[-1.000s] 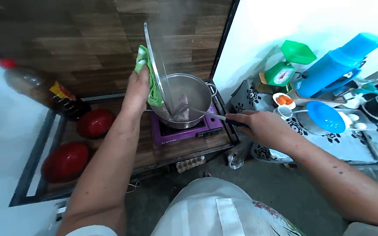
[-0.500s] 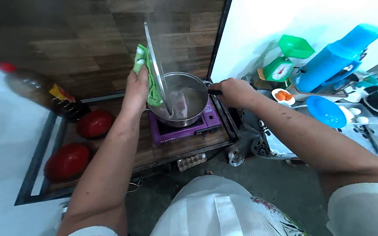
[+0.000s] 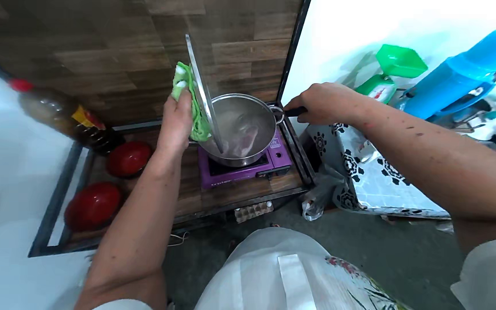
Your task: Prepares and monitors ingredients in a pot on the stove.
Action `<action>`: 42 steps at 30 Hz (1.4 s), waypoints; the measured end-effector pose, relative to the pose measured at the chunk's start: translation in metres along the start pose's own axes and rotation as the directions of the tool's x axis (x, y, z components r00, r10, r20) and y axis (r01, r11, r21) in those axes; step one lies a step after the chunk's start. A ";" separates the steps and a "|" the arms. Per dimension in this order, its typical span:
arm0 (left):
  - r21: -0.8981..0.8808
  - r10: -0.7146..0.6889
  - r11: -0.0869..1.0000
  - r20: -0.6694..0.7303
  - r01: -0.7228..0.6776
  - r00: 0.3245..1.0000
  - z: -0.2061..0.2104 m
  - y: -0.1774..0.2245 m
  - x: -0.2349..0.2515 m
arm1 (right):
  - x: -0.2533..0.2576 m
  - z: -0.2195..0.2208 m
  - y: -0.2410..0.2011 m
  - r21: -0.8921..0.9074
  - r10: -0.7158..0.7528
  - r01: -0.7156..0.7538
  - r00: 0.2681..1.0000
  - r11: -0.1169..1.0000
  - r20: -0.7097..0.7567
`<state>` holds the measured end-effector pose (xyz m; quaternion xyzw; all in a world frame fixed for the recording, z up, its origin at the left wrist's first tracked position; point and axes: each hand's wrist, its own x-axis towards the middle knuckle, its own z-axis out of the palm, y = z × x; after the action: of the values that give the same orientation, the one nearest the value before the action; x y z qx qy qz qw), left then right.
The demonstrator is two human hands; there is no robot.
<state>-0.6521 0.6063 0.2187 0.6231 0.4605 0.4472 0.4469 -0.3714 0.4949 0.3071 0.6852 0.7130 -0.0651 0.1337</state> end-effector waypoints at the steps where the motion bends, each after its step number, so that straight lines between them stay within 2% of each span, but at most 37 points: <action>1: -0.001 -0.005 1.000 -0.004 0.005 1.000 0.002 0.001 0.000 | 0.004 0.003 -0.001 0.003 -0.008 0.008 1.000 1.000 0.002; 5: -0.013 0.002 1.000 0.013 -0.001 1.000 0.009 0.006 0.001 | 0.011 0.005 -0.007 -0.007 -0.064 0.064 0.998 0.998 0.021; 12: -0.019 0.016 1.000 0.037 -0.015 0.999 0.013 0.008 0.004 | -0.020 -0.011 -0.005 -0.104 -0.076 0.082 0.995 0.991 0.062; 21: -0.085 0.013 0.996 0.034 -0.010 0.999 0.022 0.006 0.014 | -0.083 -0.018 0.016 -0.155 -0.148 0.136 0.987 0.979 -0.067; 26: -0.095 0.014 0.995 0.058 -0.008 0.998 0.022 0.010 0.014 | -0.105 -0.016 0.009 -0.194 -0.091 0.075 0.993 0.978 -0.075; 34: -0.136 0.027 0.991 0.106 -0.013 0.994 0.019 0.006 0.017 | -0.088 -0.006 -0.024 -0.200 0.051 -0.035 0.996 0.979 0.074; 37: -0.136 0.042 0.990 0.117 -0.026 0.992 0.015 0.005 0.019 | -0.073 0.010 -0.031 -0.171 0.030 -0.018 0.997 0.985 0.067; 42: -0.078 0.050 0.996 0.147 -0.038 0.988 0.002 0.005 0.020 | -0.072 0.019 -0.031 -0.050 0.095 -0.095 0.995 0.994 0.010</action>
<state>-0.6453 0.6250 0.2265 0.6475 0.3949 0.4262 0.4931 -0.3984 0.4185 0.3060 0.7143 0.6802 -0.0452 0.1581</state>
